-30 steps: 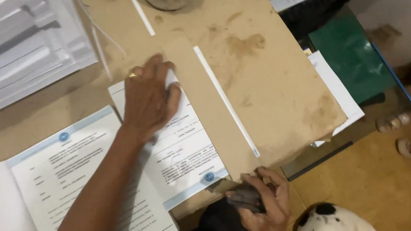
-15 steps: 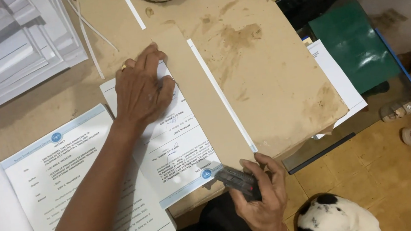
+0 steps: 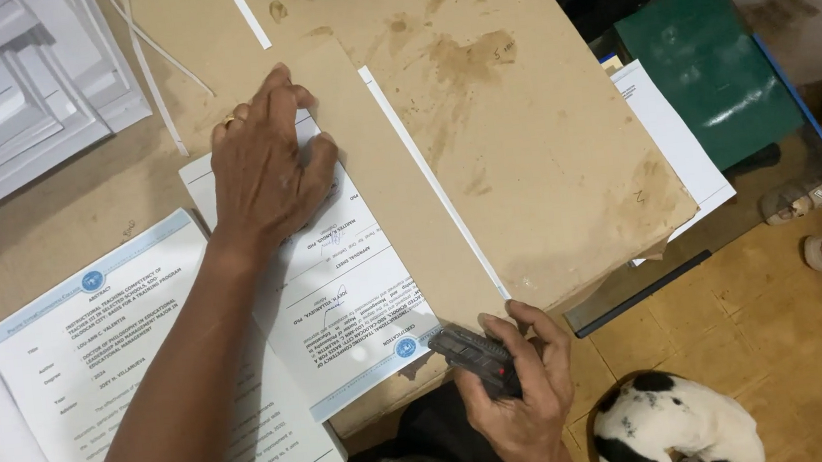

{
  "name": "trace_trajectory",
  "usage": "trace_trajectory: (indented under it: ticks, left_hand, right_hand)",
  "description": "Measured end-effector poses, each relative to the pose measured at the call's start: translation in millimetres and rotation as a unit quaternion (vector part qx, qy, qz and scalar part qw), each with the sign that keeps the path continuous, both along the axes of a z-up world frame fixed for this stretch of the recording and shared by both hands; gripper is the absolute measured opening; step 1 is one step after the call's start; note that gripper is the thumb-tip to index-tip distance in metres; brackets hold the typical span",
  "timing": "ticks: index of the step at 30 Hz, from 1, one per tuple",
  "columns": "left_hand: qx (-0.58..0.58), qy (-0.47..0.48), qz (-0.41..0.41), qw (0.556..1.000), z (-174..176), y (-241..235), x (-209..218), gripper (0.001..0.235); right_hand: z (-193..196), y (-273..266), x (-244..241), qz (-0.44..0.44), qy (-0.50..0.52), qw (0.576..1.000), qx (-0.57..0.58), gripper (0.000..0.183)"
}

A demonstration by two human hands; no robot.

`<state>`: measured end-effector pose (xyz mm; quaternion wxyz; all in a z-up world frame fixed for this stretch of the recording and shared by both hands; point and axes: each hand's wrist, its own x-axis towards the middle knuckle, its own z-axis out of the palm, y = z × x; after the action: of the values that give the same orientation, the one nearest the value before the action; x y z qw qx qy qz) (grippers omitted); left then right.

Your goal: Aligning, folding, and trimming printed documents using a utility knife in a print shop environment.

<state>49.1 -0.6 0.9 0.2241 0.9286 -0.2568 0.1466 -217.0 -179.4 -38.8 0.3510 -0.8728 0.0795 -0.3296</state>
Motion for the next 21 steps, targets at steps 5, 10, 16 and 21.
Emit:
trace_trajectory:
  ticks: [5,10,16,21]
  left_hand:
    - [0.005,0.008,0.003,1.000,0,1,1,0.034]
    - [-0.004,0.010,0.002,1.000,1,2,3,0.035]
    - [0.002,0.076,0.002,0.997,-10,5,24,0.046]
    - [-0.046,0.080,0.008,0.996,5,3,23,0.043]
  right_hand:
    - [2,1,1,-0.001,-0.001,1.000,0.000,0.044]
    - [4,-1,5,0.007,-0.004,1.000,-0.014,0.044]
    - [-18,9,-4,-0.074,0.010,0.996,0.051,0.048]
    - [-99,-47,-19,-0.127,0.303,0.895,0.300,0.034]
